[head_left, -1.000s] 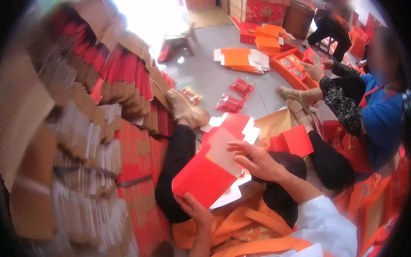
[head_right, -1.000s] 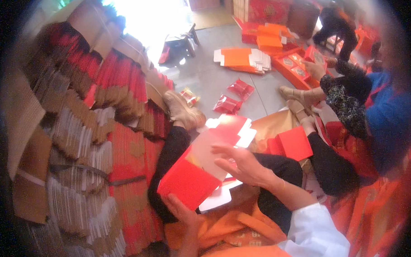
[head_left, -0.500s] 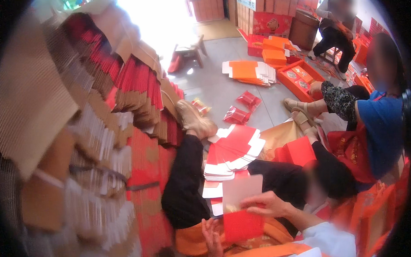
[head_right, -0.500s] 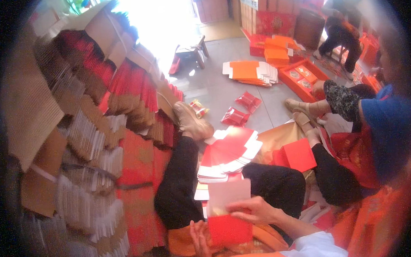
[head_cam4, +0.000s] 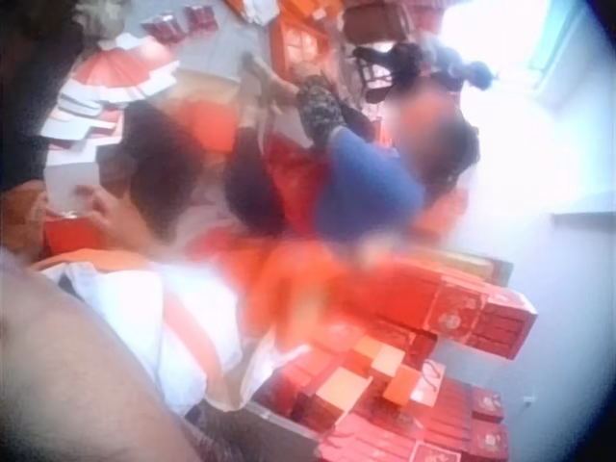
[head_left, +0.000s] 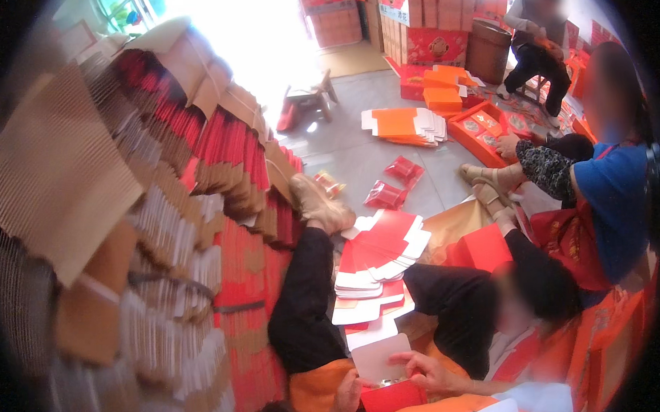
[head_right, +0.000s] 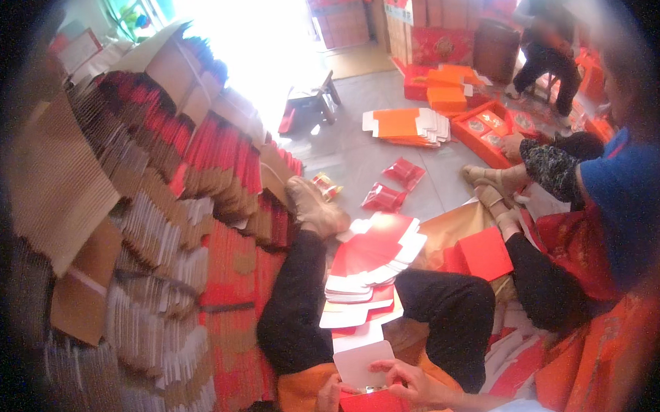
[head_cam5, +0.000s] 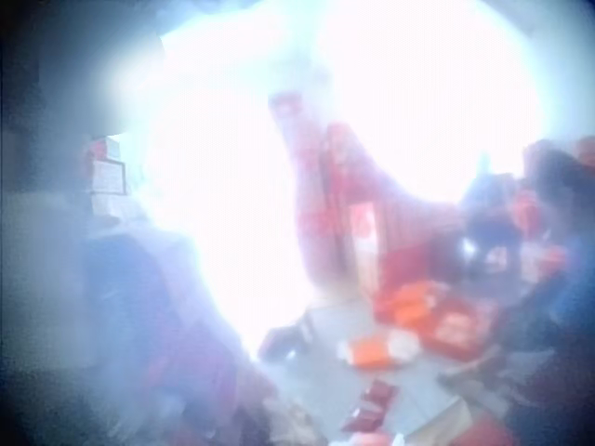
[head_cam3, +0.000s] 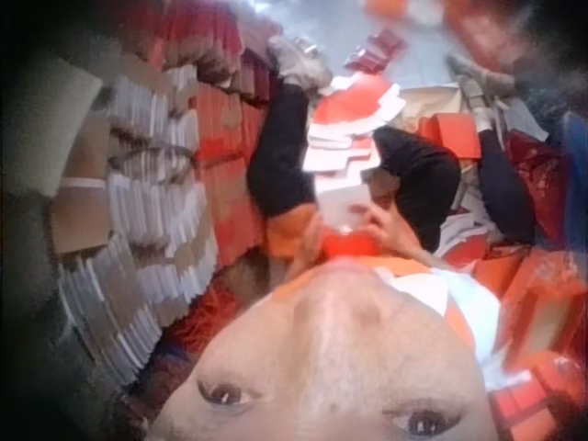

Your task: The person sits on the floor and repeatedly picks up small packets of items from a cardboard box, places them into red paper envelopes, folds the envelopes shut, and stacks them. The person works continuously with a stack of envelopes on their lap and a box of contents nearby.

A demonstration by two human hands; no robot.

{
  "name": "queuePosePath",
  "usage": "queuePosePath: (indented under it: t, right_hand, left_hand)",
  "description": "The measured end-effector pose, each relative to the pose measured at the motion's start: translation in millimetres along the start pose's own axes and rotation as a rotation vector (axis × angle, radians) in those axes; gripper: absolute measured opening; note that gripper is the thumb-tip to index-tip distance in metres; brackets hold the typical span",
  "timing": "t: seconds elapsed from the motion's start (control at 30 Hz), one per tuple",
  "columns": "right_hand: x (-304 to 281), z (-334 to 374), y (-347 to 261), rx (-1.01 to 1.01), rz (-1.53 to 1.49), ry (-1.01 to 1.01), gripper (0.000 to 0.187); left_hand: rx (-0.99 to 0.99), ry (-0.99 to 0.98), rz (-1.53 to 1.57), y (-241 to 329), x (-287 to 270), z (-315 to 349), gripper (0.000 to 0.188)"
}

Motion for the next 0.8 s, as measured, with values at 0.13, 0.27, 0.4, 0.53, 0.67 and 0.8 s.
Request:
queuePosePath:
  t: [0.13,0.27,0.4,0.53,0.67,0.8]
  right_hand:
    - [0,14,-6,-0.179,0.264,0.279,0.008]
    - [3,12,-24,-0.200,0.280,0.459,0.011]
    - [-1,25,40,0.217,-0.242,0.410,0.013]
    - [5,12,10,0.220,-0.005,0.289,0.013]
    - [-3,11,30,0.116,0.149,0.227,0.015]
    - [-1,5,18,0.102,0.134,0.263,0.019]
  left_hand:
    - [-0.093,0.148,0.084,24,-8,-5,0.024]
    - [-0.229,0.456,0.298,53,2,0,0.004]
    - [-0.041,0.422,0.480,24,4,-4,0.003]
    - [0.025,0.400,0.547,16,-2,-6,0.005]
    - [-0.102,0.350,0.419,31,-5,-19,0.005]
    - [-0.186,0.287,0.358,47,-16,-31,0.007]
Point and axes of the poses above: each hand's wrist, its own z-axis away from the middle knuckle, its own x-axis out of the palm, y = z × x, the point moved 6 cm from there along -z, towards the middle knuckle, and after that the axes turned 5 degrees about y, right-handed, at the moved point
